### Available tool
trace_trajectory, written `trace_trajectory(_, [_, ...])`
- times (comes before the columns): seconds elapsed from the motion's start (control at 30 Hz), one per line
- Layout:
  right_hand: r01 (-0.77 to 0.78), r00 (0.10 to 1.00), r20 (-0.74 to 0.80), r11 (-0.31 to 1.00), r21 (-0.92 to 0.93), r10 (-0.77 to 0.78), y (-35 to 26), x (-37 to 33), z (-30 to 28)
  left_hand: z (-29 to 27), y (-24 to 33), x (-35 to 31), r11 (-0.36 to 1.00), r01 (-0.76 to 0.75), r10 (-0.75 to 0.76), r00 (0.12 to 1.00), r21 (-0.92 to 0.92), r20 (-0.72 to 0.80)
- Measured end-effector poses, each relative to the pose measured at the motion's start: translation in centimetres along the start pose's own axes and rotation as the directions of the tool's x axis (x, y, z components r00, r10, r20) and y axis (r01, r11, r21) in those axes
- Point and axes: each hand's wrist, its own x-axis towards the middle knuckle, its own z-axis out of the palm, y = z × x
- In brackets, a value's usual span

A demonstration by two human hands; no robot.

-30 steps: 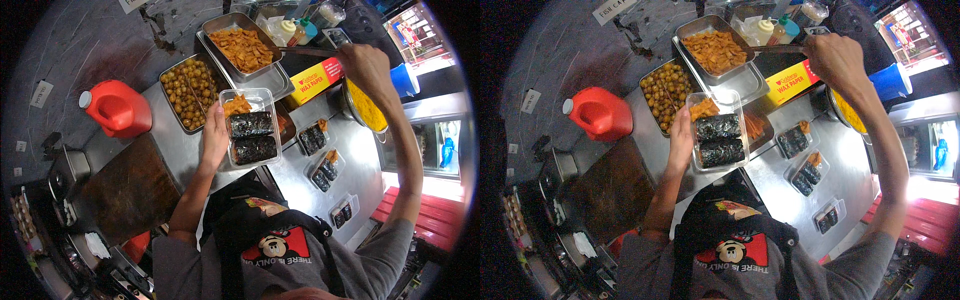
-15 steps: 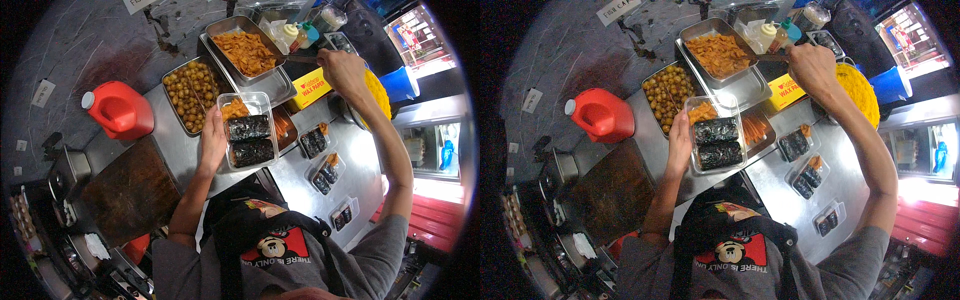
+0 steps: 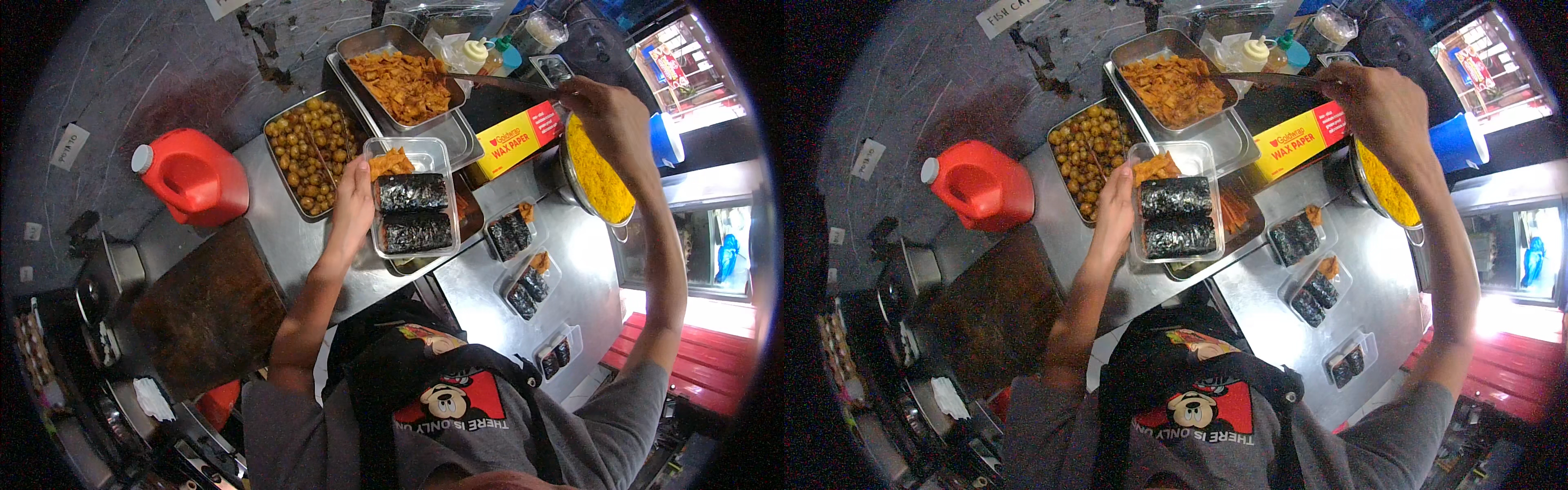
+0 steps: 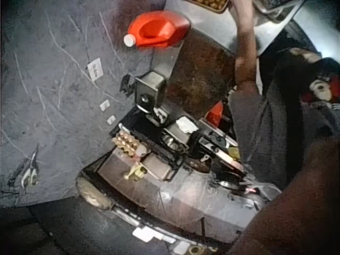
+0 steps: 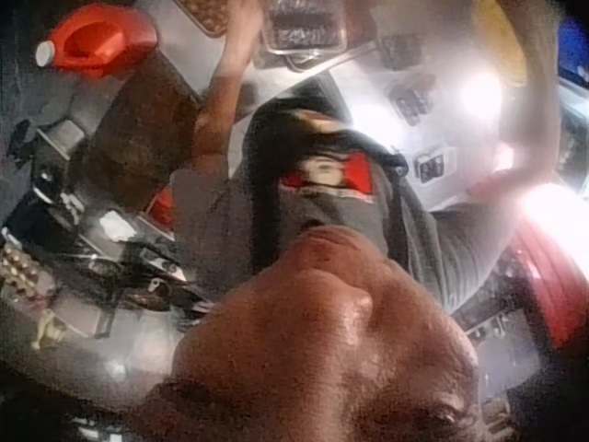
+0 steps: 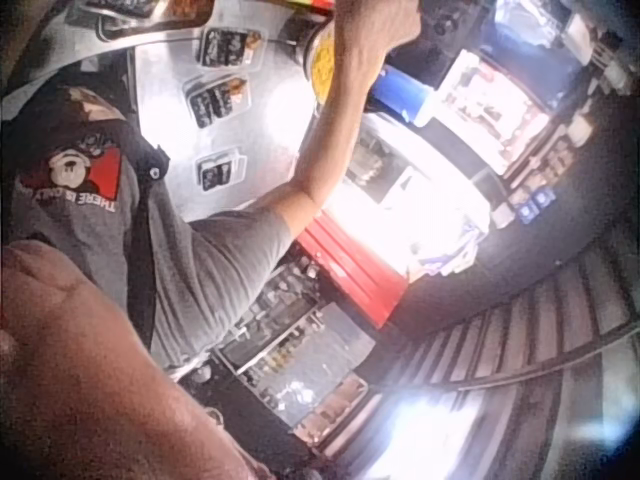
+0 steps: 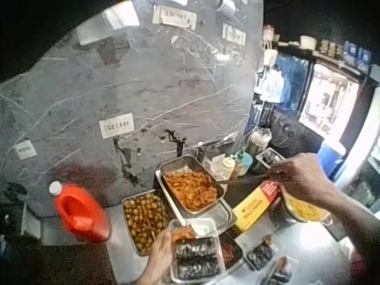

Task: The person assembles food containers by placing seaweed-wrapped rolls, fried items, and small potatoes into clear plastic trays using tongs. The person also briefly adjusts the head-mounted camera strap at the start.

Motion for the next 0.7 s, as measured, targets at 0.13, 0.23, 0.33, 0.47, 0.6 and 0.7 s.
trace_trajectory(0.13, [0.056,0.998,-0.014,0.993,0.106,-0.055,-0.1,-2.2,-2.6,0.3,-0.8,0.6,0.999,0.02,-0.02,1.0,-0.028,-0.011])
trace_trajectory(0.23, [0.08,0.997,-0.004,0.986,0.147,-0.081,-1.3,-3.9,-3.8,0.1,-1.5,0.7,1.0,0.016,-0.016,1.0,-0.015,-0.003])
trace_trajectory(0.33, [0.24,0.97,-0.095,0.954,0.181,-0.226,-2.4,-5.0,-3.5,0.5,-0.4,0.2,0.997,0.065,-0.063,0.997,-0.038,0.044])
trace_trajectory(0.47, [0.397,0.91,-0.109,0.916,-0.056,-0.401,-4.4,-6.3,-1.9,1.1,0.9,-0.8,0.984,0.101,-0.082,0.988,-0.145,0.129])
trace_trajectory(0.6, [0.44,0.892,-0.055,0.891,-0.112,-0.448,-5.6,-6.8,-3.8,1.2,0.9,-1.2,0.998,0.012,-0.006,0.996,-0.064,0.088])
trace_trajectory(0.7, [0.419,0.898,-0.089,0.899,-0.129,-0.431,-5.7,-7.3,-5.1,1.1,0.5,-1.3,0.996,0.041,-0.037,0.998,-0.079,0.043])
